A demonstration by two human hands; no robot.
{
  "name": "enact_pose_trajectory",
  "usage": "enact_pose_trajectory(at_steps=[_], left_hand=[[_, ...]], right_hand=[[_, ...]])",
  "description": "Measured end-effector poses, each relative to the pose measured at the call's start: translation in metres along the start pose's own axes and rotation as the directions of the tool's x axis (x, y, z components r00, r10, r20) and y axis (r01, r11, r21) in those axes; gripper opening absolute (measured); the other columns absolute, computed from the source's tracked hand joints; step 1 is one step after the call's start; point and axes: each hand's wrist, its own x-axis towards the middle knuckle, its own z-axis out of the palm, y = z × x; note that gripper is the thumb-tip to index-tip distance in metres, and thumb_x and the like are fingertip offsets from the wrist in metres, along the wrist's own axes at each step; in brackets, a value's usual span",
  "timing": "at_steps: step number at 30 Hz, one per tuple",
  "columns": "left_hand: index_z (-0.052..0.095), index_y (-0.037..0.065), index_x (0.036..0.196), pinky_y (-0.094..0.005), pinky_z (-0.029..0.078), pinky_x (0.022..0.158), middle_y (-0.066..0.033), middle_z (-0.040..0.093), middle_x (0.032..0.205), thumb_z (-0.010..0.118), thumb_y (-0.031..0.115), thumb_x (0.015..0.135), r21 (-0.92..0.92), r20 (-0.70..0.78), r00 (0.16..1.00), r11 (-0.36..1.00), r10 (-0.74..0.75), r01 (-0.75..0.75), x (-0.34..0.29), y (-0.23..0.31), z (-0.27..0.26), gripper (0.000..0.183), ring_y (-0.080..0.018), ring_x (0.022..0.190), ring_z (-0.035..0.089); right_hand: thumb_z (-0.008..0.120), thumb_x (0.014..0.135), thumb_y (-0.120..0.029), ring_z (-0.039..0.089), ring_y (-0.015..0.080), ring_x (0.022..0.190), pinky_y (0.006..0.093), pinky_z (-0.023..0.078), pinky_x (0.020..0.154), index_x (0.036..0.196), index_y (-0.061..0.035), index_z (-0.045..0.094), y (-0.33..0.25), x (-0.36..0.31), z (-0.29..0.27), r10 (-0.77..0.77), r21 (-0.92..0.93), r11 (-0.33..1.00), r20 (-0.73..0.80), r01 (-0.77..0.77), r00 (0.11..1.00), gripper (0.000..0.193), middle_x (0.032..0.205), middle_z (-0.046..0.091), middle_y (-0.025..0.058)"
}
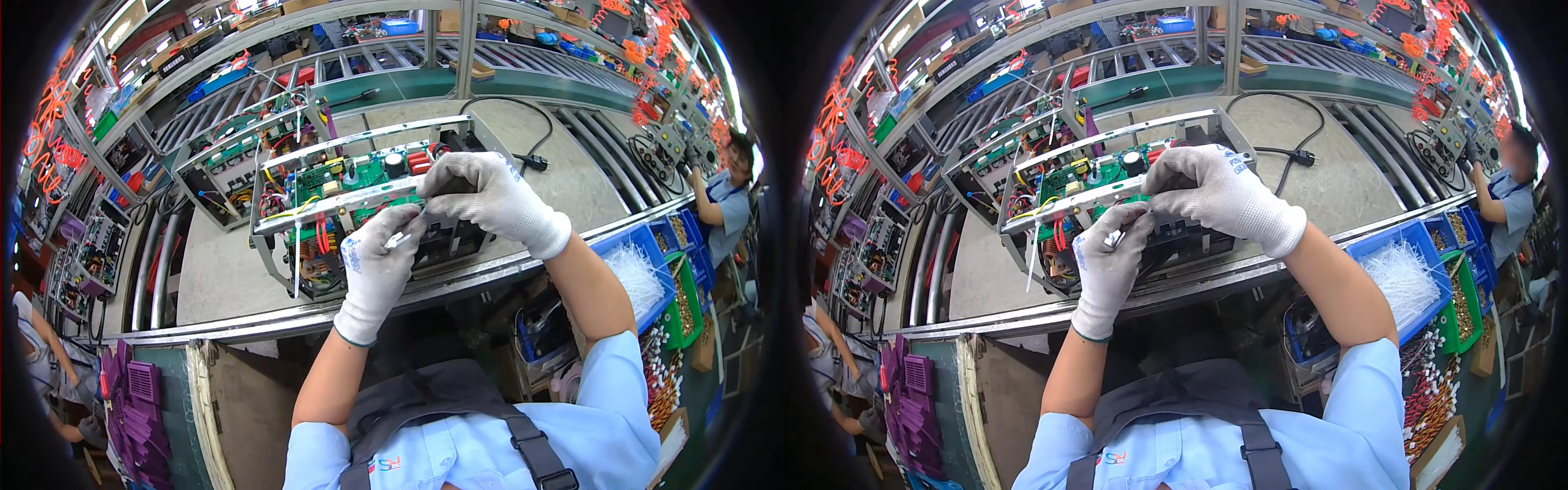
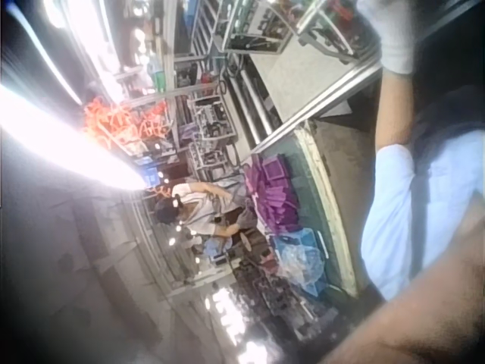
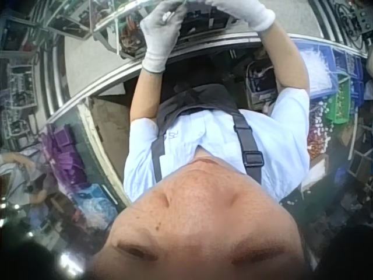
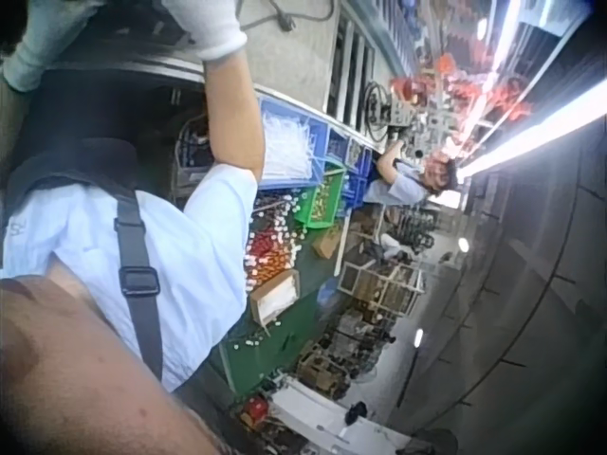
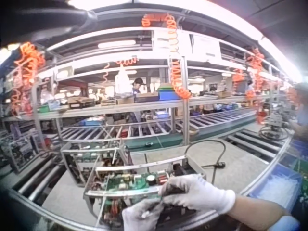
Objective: The person assembles an electronic device on a factory workbench. They connect various internal wires to a circuit board, secure the components, and organize the wiring using white zip ties. The person handles the device casing and internal components directly with gloved hands.
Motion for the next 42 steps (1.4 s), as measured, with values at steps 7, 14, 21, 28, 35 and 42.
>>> enact_pose_trajectory(at_steps=[7, 14, 21, 28, 35, 42], left_hand=[[0.065, 0.003, 0.098, -0.0301, 0.049, 0.068, -0.0105, 0.065, 0.081, 0.068, 0.012, 0.088, 0.05, -0.064, 0.977, 0.979, 0.202, -0.199, 0.006, 0.003, 0.008, 0.015, -0.0182, 0.071, 0.062], [0.055, 0.001, 0.096, -0.0316, 0.047, 0.074, -0.0096, 0.059, 0.091, 0.069, 0.011, 0.085, 0.357, -0.124, 0.98, 0.929, 0.156, -0.103, 0.016, -0.002, -0.004, 0.02, -0.0202, 0.079, 0.056], [0.035, 0.006, 0.144, -0.0338, 0.046, 0.059, -0.0131, 0.062, 0.079, 0.054, 0.006, 0.093, 0.359, 0.131, 0.989, 0.927, 0.068, -0.111, -0.05, 0.022, 0.004, 0.054, -0.0215, 0.062, 0.056], [0.01, 0.009, 0.154, -0.027, 0.045, 0.059, -0.0077, 0.058, 0.074, 0.044, 0.012, 0.099, 0.302, 0.012, 0.979, 0.934, -0.202, 0.189, -0.075, -0.012, -0.015, 0.064, -0.0129, 0.06, 0.052], [0.012, 0.01, 0.154, -0.0283, 0.045, 0.055, -0.0071, 0.055, 0.069, 0.044, 0.009, 0.098, 0.425, 0.032, 0.994, 0.902, -0.101, 0.078, -0.073, -0.02, -0.017, 0.064, -0.0128, 0.057, 0.049], [0.015, 0.011, 0.153, -0.0268, 0.042, 0.05, -0.003, 0.054, 0.063, 0.045, 0.014, 0.1, 0.318, 0.066, 0.97, 0.926, -0.235, 0.203, -0.069, -0.011, -0.013, 0.061, -0.0097, 0.052, 0.048]], right_hand=[[0.069, 0.085, -0.012, 0.063, 0.0154, 0.078, 0.03, 0.051, 0.075, 0.096, -0.0032, 0.07, 0.008, -0.004, -0.006, -0.296, -0.276, 0.915, 0.043, 0.296, 0.954, 0.015, 0.083, 0.066, 0.008], [0.071, 0.076, -0.013, 0.061, 0.0307, 0.081, 0.0401, 0.049, 0.072, 0.083, -0.0075, 0.065, 0.027, -0.026, 0.026, -0.628, -0.425, 0.726, -0.089, 0.541, 0.773, 0.01, 0.083, 0.061, 0.0108], [0.062, 0.092, -0.01, 0.06, 0.0102, 0.08, 0.0258, 0.05, 0.07, 0.1, -0.0043, 0.062, 0.052, -0.04, 0.045, -0.269, 0.255, 0.895, -0.347, 0.367, 0.898, 0.009, 0.096, 0.065, 0.0028], [0.056, 0.097, -0.01, 0.054, 0.0036, 0.06, 0.0187, 0.043, 0.051, 0.101, -0.002, 0.06, 0.083, -0.029, 0.062, -0.073, 0.323, 0.934, -0.248, 0.153, 0.966, 0.01, 0.091, 0.065, 0.0015], [0.057, 0.097, -0.012, 0.053, 0.0042, 0.054, 0.019, 0.042, 0.049, 0.097, -0.0003, 0.061, 0.065, -0.038, 0.07, 0.013, 0.463, 0.878, -0.285, 0.126, 0.959, 0.013, 0.088, 0.063, 0.0036], [0.06, 0.095, -0.012, 0.052, 0.0033, 0.052, 0.0202, 0.04, 0.046, 0.094, -0.0013, 0.062, 0.068, -0.027, 0.065, 0.019, 0.362, 0.927, -0.316, 0.102, 0.949, 0.011, 0.073, 0.059, -0.0003]])
